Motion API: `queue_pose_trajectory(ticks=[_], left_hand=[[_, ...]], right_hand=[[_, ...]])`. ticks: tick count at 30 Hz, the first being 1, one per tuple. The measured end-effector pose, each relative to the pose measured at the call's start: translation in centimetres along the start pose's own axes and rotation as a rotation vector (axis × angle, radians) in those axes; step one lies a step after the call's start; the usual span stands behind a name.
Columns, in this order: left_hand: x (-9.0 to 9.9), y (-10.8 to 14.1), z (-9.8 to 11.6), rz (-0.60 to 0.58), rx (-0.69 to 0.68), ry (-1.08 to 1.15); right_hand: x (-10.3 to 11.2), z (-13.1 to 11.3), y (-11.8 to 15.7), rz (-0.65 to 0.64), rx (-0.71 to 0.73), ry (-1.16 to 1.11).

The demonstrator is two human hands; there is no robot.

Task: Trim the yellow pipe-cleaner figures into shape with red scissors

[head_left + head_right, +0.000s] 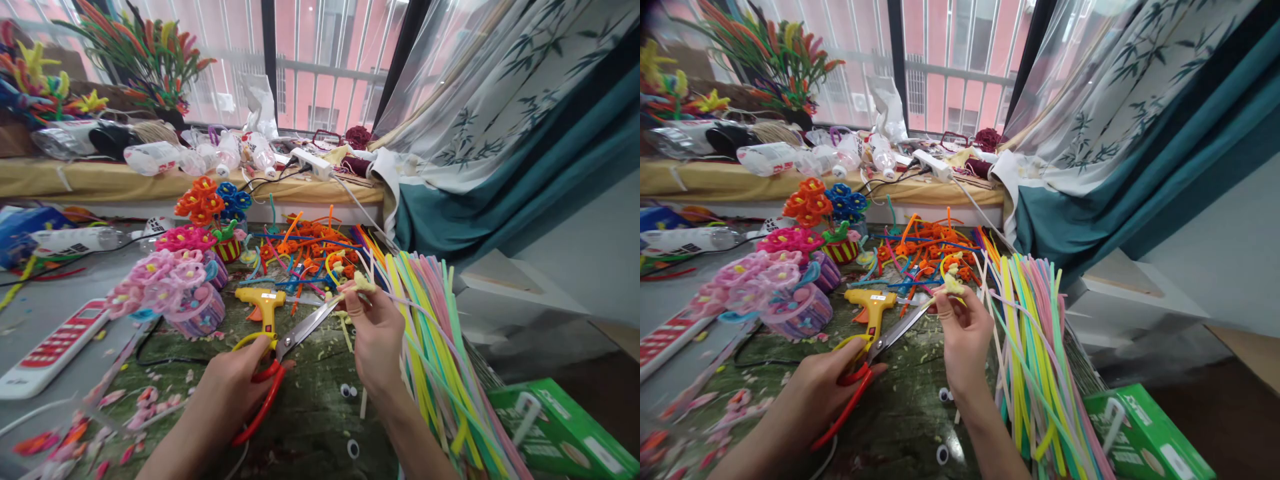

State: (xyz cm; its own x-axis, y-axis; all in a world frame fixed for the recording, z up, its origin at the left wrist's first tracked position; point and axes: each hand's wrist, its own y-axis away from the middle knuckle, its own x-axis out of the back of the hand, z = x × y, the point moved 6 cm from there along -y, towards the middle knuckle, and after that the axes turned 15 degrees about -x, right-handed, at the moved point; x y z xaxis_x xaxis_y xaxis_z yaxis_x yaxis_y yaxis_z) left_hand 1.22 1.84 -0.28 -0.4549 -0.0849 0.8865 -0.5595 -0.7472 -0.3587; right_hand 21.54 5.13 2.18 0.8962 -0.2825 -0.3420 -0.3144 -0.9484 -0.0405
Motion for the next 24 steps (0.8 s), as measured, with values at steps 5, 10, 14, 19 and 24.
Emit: queue_pose_trajectory(ticks=[5, 10, 14, 19, 24], left_hand=[[0.09, -0.08, 0.08, 0.01, -0.015, -0.015], [0.17, -0.11, 0.38, 0.026, -0.046, -0.036], [0.37, -0.26, 0.67, 0.053, -0.071, -0.068], [0.44, -0.29, 0.88, 0.072, -0.093, -0.091], [0.51, -0.4, 0.77, 0.087, -0.093, -0.088]], right_hand=[[-0.1, -0.01, 0.02, -0.014, -0.007, -0.036], [-0.15, 0.06, 0.03, -0.025, -0.021, -0.065], [-0.11, 0.2, -0.01, -0.018, -0.04, -0.064], [-0.08, 0.31, -0.02, -0.018, -0.05, -0.08], [-0.08, 0.38, -0.04, -0.026, -0.044, -0.088]])
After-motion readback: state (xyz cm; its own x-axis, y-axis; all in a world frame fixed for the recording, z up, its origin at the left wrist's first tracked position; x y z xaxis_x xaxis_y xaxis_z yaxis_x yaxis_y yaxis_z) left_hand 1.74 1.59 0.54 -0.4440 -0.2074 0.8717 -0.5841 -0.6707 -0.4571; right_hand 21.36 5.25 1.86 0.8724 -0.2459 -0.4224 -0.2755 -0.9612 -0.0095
